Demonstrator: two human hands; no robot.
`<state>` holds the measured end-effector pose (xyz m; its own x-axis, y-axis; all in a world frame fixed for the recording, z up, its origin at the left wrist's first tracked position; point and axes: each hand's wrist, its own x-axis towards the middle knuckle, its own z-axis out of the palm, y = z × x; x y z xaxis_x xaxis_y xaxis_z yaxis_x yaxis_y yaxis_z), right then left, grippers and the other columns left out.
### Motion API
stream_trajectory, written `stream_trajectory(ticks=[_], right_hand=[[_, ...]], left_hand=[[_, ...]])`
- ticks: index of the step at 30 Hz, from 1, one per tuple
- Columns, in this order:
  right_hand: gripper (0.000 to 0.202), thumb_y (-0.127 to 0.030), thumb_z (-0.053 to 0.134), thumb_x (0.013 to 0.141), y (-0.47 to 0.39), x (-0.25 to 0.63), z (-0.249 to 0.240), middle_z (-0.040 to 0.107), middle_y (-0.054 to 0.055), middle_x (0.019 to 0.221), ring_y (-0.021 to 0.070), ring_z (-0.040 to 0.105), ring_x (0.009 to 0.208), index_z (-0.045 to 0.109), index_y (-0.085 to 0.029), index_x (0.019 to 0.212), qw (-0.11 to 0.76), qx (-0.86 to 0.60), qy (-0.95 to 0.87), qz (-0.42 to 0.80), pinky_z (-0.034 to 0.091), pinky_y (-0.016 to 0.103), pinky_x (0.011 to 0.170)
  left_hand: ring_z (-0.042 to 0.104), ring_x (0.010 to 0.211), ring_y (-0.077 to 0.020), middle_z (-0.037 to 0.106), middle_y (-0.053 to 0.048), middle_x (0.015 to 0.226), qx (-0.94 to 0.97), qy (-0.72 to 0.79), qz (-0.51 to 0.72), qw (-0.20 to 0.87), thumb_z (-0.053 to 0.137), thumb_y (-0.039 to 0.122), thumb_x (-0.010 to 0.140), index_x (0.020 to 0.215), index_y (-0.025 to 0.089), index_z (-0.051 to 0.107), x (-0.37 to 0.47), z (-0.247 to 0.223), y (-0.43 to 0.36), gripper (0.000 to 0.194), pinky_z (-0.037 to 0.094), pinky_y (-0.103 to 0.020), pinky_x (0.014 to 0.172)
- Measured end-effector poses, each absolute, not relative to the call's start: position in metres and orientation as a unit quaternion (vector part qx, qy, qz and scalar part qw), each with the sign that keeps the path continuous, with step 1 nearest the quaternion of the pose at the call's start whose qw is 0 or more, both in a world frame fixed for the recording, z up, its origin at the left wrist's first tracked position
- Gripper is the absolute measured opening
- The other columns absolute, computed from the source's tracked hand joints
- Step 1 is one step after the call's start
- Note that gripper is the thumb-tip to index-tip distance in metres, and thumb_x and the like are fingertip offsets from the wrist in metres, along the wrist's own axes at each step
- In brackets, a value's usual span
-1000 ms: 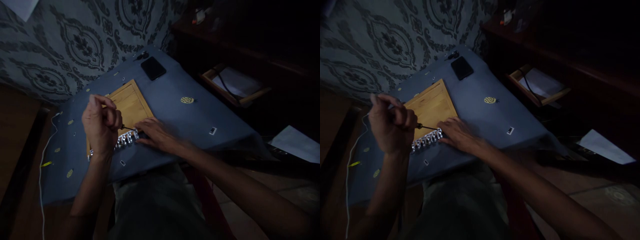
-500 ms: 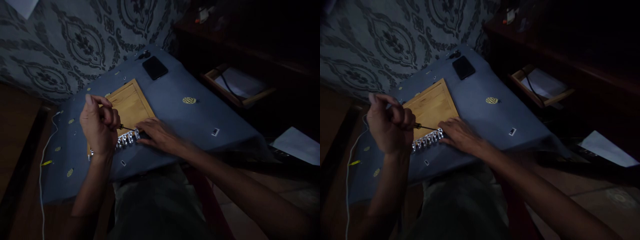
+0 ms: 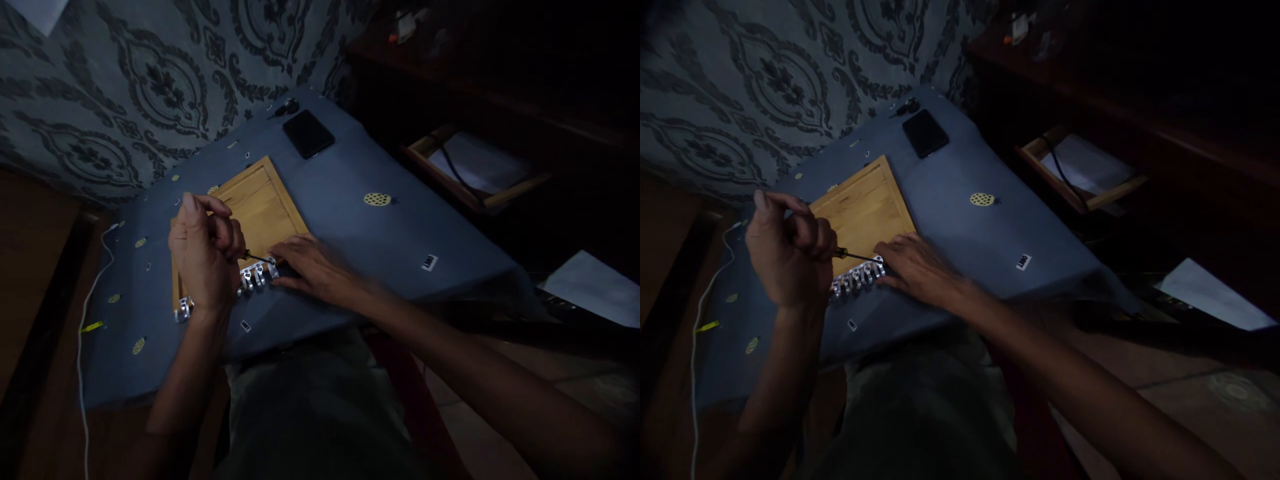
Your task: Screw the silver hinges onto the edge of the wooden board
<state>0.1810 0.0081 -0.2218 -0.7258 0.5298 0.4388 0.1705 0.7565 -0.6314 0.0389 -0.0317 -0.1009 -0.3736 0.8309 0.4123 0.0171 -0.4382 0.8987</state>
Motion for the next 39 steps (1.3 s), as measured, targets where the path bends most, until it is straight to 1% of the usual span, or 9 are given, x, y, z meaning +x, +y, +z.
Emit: stream_trajectory(ticks=[7, 11, 17, 20, 24, 26, 31, 36, 39], right_hand=[[0.036, -0.031, 0.080, 0.099, 0.008, 0.182, -0.223, 0.076, 0.012, 0.118, 0.0311, 0.069, 0.114, 0.064, -0.020, 0.129, 0.316, -0.197, -0.881, 0.291, 0.050, 0.047, 0.106], [0.038, -0.030, 0.080, 0.099, 0.008, 0.181, -0.224, 0.075, 0.013, 0.120, 0.0309, 0.068, 0.116, 0.064, -0.019, 0.130, 0.323, -0.196, -0.879, 0.289, 0.050, 0.046, 0.106], [0.034, -0.032, 0.080, 0.099, 0.009, 0.178, -0.228, 0.076, 0.011, 0.115, 0.0298, 0.068, 0.112, 0.064, -0.021, 0.127, 0.323, -0.200, -0.878, 0.292, 0.050, 0.046, 0.105], [0.034, -0.032, 0.079, 0.100, 0.009, 0.179, -0.226, 0.075, 0.011, 0.117, 0.0297, 0.068, 0.113, 0.064, -0.022, 0.128, 0.324, -0.198, -0.878, 0.292, 0.049, 0.046, 0.106], [0.035, -0.032, 0.082, 0.098, 0.009, 0.179, -0.223, 0.076, 0.012, 0.115, 0.0301, 0.069, 0.112, 0.064, -0.019, 0.126, 0.318, -0.199, -0.881, 0.288, 0.050, 0.046, 0.106], [0.036, -0.032, 0.083, 0.097, 0.009, 0.179, -0.222, 0.076, 0.011, 0.114, 0.0302, 0.069, 0.111, 0.064, -0.019, 0.126, 0.313, -0.203, -0.882, 0.287, 0.050, 0.046, 0.105], [0.038, -0.031, 0.083, 0.097, 0.008, 0.179, -0.220, 0.075, 0.012, 0.115, 0.0301, 0.067, 0.112, 0.064, -0.018, 0.127, 0.307, -0.205, -0.882, 0.293, 0.047, 0.044, 0.105], [0.037, -0.028, 0.082, 0.097, 0.007, 0.180, -0.220, 0.076, 0.012, 0.117, 0.0306, 0.068, 0.116, 0.065, -0.018, 0.129, 0.300, -0.213, -0.881, 0.298, 0.047, 0.047, 0.108], [0.035, -0.030, 0.079, 0.099, 0.007, 0.179, -0.220, 0.077, 0.012, 0.117, 0.0312, 0.068, 0.117, 0.065, -0.020, 0.129, 0.308, -0.205, -0.878, 0.303, 0.048, 0.049, 0.108]], left_hand=[[0.020, 0.036, -0.0050, 0.030, 0.009, 0.048, 0.468, 0.419, 0.714, 0.310, 0.072, 0.042, 0.104, 0.073, 0.018, 0.069, 0.040, -0.102, -0.032, 0.039, 0.019, -0.019, 0.036], [0.018, 0.037, -0.0045, 0.026, 0.011, 0.047, 0.490, 0.422, 0.691, 0.324, 0.080, 0.046, 0.097, 0.072, 0.018, 0.068, 0.041, -0.101, -0.031, 0.040, 0.019, -0.018, 0.036], [0.015, 0.036, -0.0041, 0.019, 0.013, 0.047, 0.543, 0.419, 0.607, 0.402, 0.083, 0.059, 0.091, 0.079, 0.019, 0.070, 0.027, -0.099, -0.023, 0.044, 0.021, -0.017, 0.037], [0.018, 0.037, -0.0047, 0.023, 0.012, 0.047, 0.551, 0.416, 0.589, 0.420, 0.084, 0.053, 0.092, 0.082, 0.019, 0.071, 0.023, -0.098, -0.020, 0.038, 0.022, -0.017, 0.038], [0.033, 0.045, -0.0065, 0.040, 0.008, 0.054, 0.522, 0.441, 0.622, 0.383, 0.083, 0.040, 0.095, 0.089, 0.018, 0.072, 0.029, -0.097, -0.024, 0.025, 0.035, -0.017, 0.044], [0.035, 0.047, -0.0066, 0.042, 0.007, 0.058, 0.495, 0.455, 0.650, 0.356, 0.084, 0.039, 0.094, 0.089, 0.019, 0.071, 0.033, -0.098, -0.028, 0.025, 0.038, -0.017, 0.046], [0.018, 0.044, -0.0056, 0.029, 0.010, 0.055, 0.473, 0.453, 0.684, 0.320, 0.085, 0.050, 0.092, 0.085, 0.021, 0.067, 0.043, -0.102, -0.030, 0.035, 0.021, -0.017, 0.040], [0.010, 0.040, -0.0046, 0.019, 0.012, 0.050, 0.497, 0.432, 0.679, 0.326, 0.084, 0.059, 0.090, 0.079, 0.020, 0.067, 0.046, -0.102, -0.022, 0.044, 0.014, -0.018, 0.036], [0.011, 0.038, -0.0047, 0.017, 0.012, 0.049, 0.510, 0.430, 0.663, 0.340, 0.079, 0.060, 0.095, 0.077, 0.020, 0.066, 0.044, -0.102, -0.017, 0.045, 0.016, -0.019, 0.034]])
